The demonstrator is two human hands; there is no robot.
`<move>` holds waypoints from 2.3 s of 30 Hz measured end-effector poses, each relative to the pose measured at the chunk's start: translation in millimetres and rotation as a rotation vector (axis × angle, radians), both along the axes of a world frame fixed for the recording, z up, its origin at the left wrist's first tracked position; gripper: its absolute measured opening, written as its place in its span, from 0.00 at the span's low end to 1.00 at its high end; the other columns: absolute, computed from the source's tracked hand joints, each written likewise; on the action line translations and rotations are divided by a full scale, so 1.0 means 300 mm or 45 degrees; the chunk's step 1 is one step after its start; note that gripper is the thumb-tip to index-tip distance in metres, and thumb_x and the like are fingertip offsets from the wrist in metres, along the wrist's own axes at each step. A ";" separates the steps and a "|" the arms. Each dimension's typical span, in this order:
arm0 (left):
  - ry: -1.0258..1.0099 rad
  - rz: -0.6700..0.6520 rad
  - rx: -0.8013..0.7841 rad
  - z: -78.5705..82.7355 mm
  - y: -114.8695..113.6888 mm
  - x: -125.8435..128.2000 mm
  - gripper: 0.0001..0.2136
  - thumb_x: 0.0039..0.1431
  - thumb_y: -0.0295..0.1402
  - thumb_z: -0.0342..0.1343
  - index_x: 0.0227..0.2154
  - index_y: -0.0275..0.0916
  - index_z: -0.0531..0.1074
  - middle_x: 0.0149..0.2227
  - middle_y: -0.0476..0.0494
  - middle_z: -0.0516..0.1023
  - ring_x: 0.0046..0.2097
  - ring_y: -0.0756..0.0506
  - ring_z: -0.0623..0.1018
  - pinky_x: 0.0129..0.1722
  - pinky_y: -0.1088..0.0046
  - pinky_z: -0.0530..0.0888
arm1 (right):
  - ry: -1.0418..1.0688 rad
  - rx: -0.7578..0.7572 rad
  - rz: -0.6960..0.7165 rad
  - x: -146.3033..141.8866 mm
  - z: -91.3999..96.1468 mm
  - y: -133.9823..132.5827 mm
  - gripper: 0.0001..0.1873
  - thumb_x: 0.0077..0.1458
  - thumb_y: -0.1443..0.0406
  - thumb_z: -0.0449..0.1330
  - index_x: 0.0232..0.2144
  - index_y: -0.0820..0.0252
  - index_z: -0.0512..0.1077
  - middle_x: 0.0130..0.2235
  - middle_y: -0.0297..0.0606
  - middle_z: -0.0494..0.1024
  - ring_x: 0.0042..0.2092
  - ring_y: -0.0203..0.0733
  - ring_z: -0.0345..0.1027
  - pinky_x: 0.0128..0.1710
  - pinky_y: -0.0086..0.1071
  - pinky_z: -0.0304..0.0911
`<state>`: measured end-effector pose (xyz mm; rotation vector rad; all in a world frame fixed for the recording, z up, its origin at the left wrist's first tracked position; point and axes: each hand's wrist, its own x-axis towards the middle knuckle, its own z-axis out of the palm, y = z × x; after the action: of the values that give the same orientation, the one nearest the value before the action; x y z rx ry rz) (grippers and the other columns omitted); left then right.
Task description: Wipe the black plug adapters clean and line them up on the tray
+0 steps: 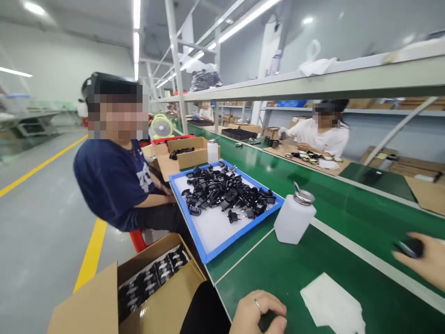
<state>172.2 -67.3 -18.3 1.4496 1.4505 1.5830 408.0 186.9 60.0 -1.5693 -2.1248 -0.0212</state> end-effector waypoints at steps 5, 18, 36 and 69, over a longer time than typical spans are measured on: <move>-0.820 -0.219 -0.110 0.070 0.010 0.058 0.25 0.39 0.40 0.56 0.43 0.38 0.59 0.43 0.39 0.66 0.39 0.46 0.69 0.33 0.73 0.67 | -0.073 -0.066 0.654 -0.348 0.055 -0.474 0.18 0.42 0.61 0.48 0.39 0.56 0.56 0.34 0.44 0.70 0.31 0.45 0.67 0.27 0.37 0.63; 0.393 0.078 -0.508 0.061 0.023 -0.065 0.14 0.43 0.33 0.54 0.37 0.42 0.65 0.36 0.46 0.68 0.40 0.47 0.68 0.41 0.71 0.64 | -0.420 -1.070 0.236 -0.253 -0.039 -0.355 0.19 0.40 0.59 0.53 0.35 0.67 0.63 0.36 0.48 0.70 0.36 0.48 0.64 0.29 0.34 0.61; 0.455 0.146 -0.502 0.052 0.022 -0.050 0.14 0.44 0.32 0.52 0.37 0.42 0.64 0.37 0.48 0.68 0.40 0.48 0.68 0.40 0.71 0.65 | 0.626 0.025 0.243 -0.528 0.205 -0.122 0.10 0.47 0.65 0.48 0.30 0.63 0.66 0.36 0.42 0.71 0.38 0.44 0.64 0.39 0.40 0.59; 0.450 0.127 -0.496 0.057 0.023 -0.051 0.13 0.44 0.32 0.52 0.37 0.42 0.65 0.36 0.47 0.68 0.41 0.47 0.68 0.40 0.71 0.65 | 0.329 0.310 0.449 -0.543 0.122 -0.210 0.18 0.51 0.63 0.42 0.43 0.57 0.62 0.42 0.36 0.70 0.41 0.45 0.63 0.38 0.38 0.59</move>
<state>157.1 -60.5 -1.2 1.4841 1.9309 1.0462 245.0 123.9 96.7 -0.9893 -2.0723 0.0387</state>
